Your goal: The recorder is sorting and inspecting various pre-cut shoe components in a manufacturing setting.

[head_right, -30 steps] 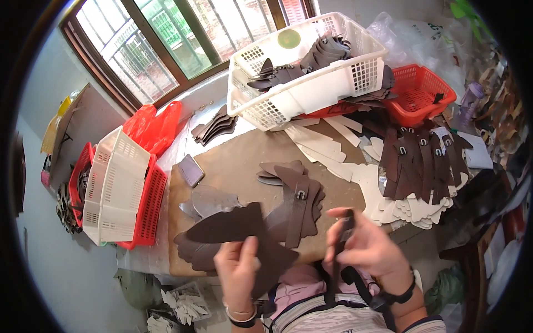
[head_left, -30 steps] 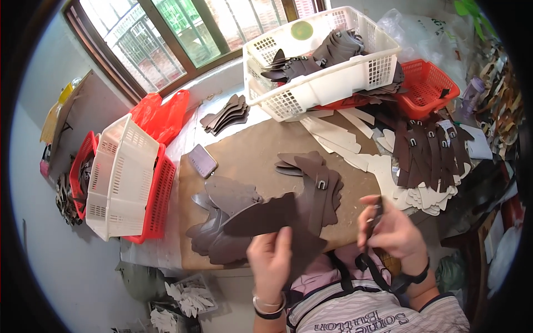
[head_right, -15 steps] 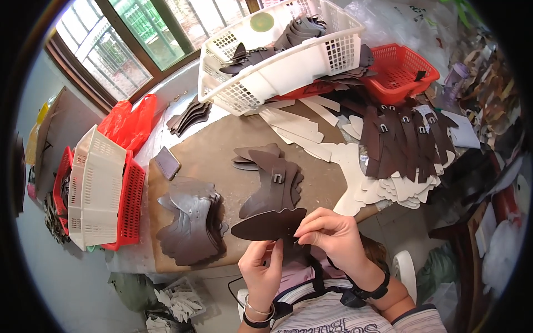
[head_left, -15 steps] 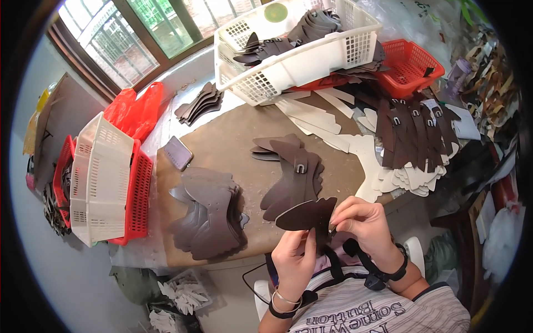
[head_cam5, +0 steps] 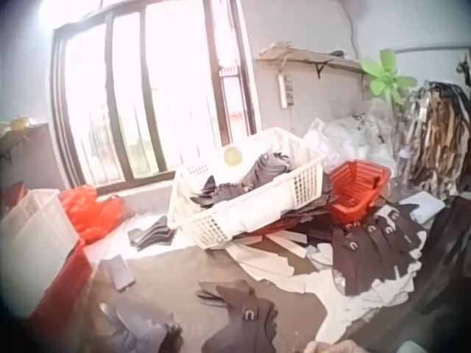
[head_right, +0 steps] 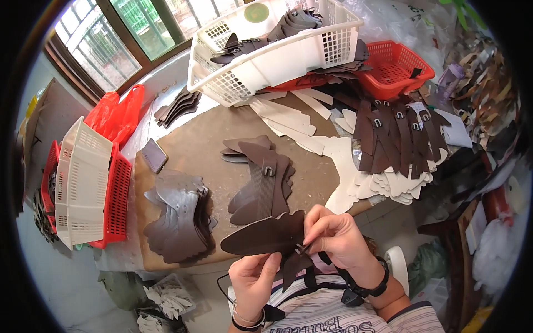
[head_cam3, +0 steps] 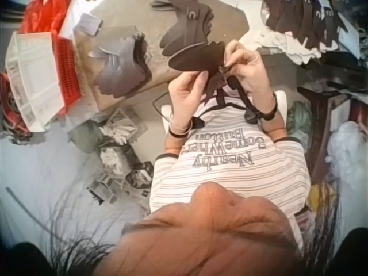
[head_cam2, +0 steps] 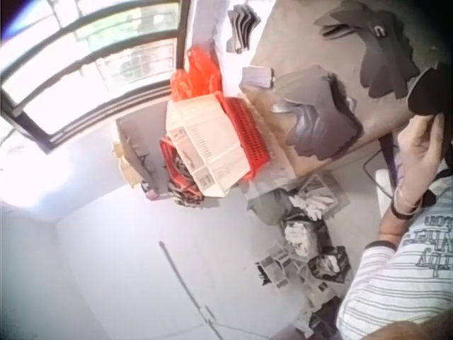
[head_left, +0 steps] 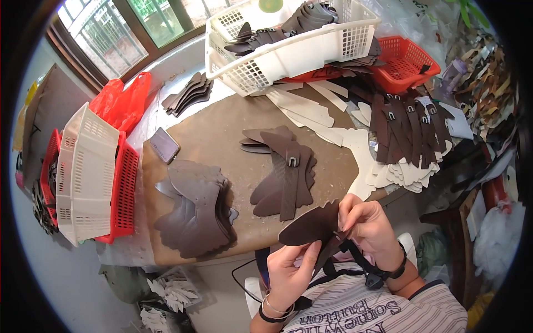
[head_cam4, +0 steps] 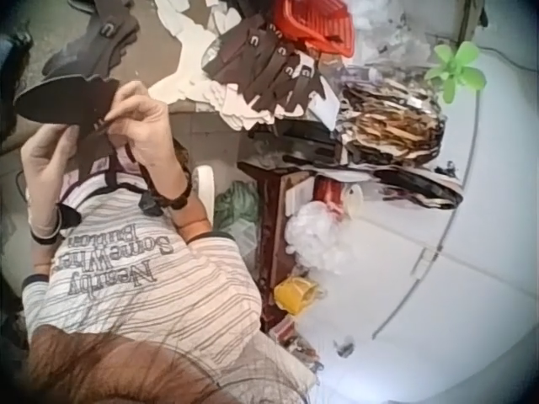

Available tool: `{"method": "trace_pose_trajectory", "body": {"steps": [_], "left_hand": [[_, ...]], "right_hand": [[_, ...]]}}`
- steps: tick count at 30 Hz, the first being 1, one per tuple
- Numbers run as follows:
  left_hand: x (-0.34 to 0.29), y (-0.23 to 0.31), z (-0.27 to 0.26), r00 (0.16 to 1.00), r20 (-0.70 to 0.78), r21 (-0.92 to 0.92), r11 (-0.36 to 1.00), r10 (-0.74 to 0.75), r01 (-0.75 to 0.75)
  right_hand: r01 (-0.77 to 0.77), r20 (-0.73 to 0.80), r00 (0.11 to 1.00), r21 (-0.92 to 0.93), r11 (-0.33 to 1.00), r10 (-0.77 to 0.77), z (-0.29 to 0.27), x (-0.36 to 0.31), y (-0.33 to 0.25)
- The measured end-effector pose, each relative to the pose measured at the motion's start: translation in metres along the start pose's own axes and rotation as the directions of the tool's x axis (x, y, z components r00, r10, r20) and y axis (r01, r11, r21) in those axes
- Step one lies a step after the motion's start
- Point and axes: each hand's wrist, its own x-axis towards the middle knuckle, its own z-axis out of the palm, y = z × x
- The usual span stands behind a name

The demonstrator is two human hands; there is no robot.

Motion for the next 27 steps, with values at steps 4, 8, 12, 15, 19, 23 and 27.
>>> {"method": "trace_pose_trajectory", "body": {"steps": [4,8,12,15,19,23,27], "left_hand": [[-0.001,0.003,-0.004,0.999,0.040,0.100,0.995,0.015,-0.019],[0.004,0.006,-0.002,0.988,0.080,0.156,0.977,0.132,-0.143],[0.006,0.003,0.001,0.975,0.116,0.154,0.966,0.190,-0.207],[0.010,0.008,0.000,0.976,0.146,0.181,0.966,0.160,-0.185],[0.011,0.011,0.001,0.984,0.111,0.160,0.975,0.137,-0.154],[0.014,0.010,0.000,0.979,0.102,0.189,0.963,0.178,-0.195],[0.013,0.012,-0.002,0.984,0.078,0.197,0.965,0.159,-0.172]], "right_hand": [[-0.055,-0.030,0.998,0.203,0.978,0.062,0.004,0.001,0.003],[-0.053,-0.025,0.998,0.192,0.980,0.059,0.002,0.000,0.006],[-0.049,-0.050,0.997,0.171,0.984,0.058,-0.002,-0.002,0.011],[-0.041,-0.057,0.997,0.142,0.989,0.049,-0.005,0.000,0.013],[-0.061,-0.051,0.996,0.101,0.993,0.067,-0.001,0.003,0.011],[-0.013,-0.046,0.999,0.018,1.000,0.013,-0.002,0.007,0.015],[-0.026,-0.028,0.999,-0.012,1.000,0.026,-0.002,0.009,0.019]]}}
